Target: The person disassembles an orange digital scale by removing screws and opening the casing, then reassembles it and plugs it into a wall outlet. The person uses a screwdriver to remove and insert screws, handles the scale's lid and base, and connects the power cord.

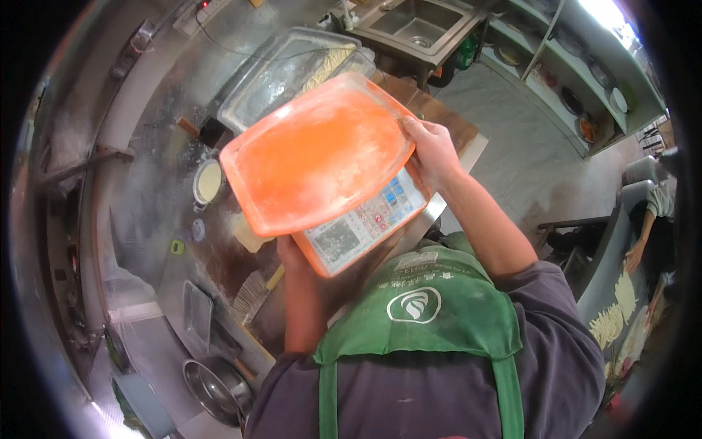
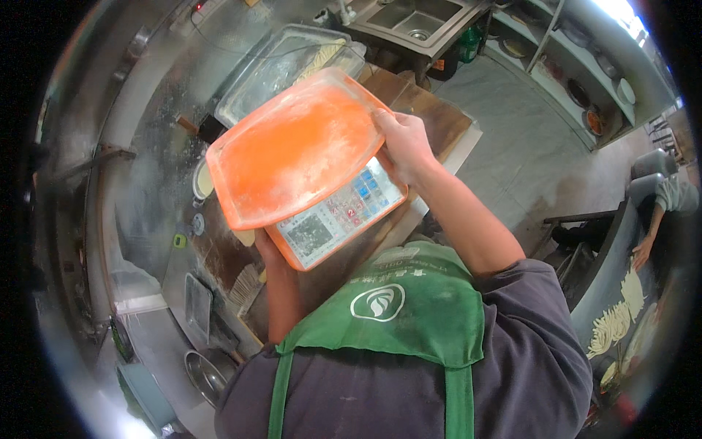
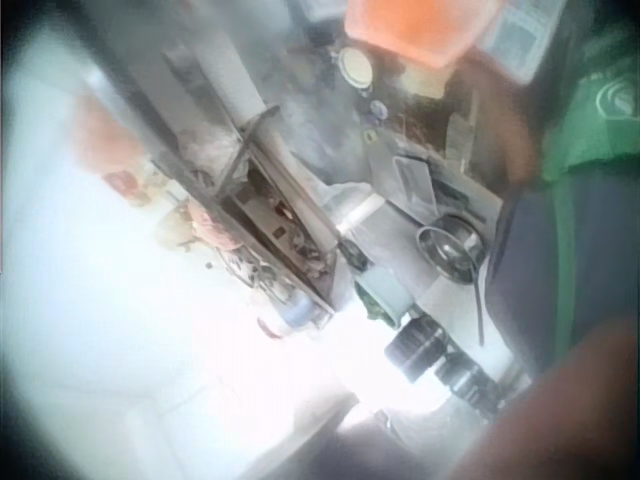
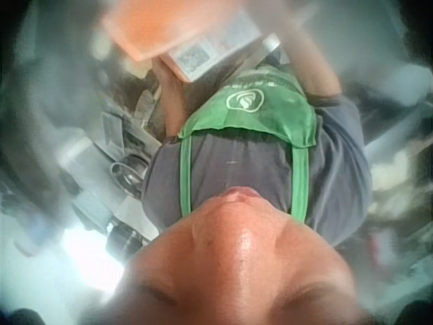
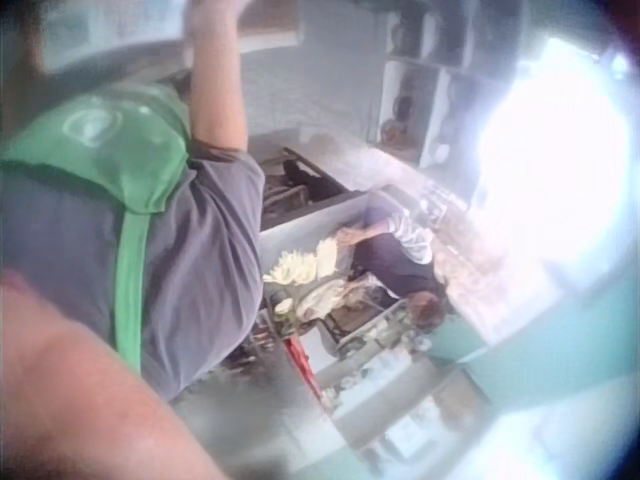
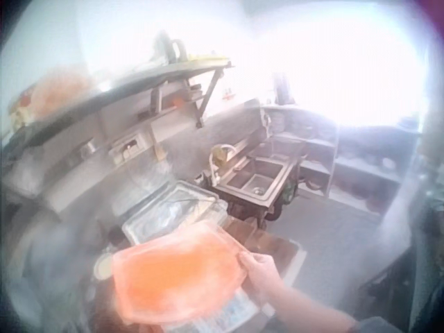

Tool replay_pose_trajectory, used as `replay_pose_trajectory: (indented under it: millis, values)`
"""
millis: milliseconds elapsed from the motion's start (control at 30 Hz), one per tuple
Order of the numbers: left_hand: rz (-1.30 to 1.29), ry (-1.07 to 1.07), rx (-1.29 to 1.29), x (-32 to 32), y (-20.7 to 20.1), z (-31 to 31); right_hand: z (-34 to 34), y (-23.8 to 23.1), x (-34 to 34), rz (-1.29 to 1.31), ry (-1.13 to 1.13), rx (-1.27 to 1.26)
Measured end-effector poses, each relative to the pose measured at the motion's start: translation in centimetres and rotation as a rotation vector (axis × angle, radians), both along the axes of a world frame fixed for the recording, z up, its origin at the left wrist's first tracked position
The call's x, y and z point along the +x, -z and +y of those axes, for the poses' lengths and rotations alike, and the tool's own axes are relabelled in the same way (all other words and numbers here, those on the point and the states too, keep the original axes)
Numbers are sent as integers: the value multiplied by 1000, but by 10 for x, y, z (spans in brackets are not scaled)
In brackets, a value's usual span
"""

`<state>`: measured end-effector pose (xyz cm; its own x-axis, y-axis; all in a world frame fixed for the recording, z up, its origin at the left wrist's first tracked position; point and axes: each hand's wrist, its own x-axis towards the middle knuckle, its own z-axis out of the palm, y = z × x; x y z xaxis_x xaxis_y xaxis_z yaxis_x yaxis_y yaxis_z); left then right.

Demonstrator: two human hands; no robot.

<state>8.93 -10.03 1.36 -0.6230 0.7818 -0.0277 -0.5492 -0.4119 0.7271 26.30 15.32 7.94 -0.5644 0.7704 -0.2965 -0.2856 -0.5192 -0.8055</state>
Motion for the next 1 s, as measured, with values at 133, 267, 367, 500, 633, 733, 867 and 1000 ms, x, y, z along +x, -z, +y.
replay_pose_trajectory:
  millis: [133, 267, 367, 500, 633, 733, 867, 1000]
  values:
    - [80, -60, 37, 9, 7, -2, -2, -2, 7, -125, -79, 102]
    - [19, -110, 52, 18, 4, 0, -3, -3, 10, 19, -148, 53]
    - [-42, -78, 99, 29, -3, 4, -5, -4, 17, -122, -118, 58]
    - [-159, -188, -34, 40, -12, 9, -11, -3, 25, -254, -247, 122]
    - [-176, -126, 3, 43, -15, 6, -14, -3, 26, -260, -254, 66]
    - [-101, -77, -65, 41, -11, 3, -15, -3, 27, -240, -263, 22]
    - [-291, 3, 117, 37, -3, 2, -18, -2, 27, -207, -268, 33]
    - [-344, 15, 118, 34, -1, 0, -20, 3, 27, -279, -260, 66]
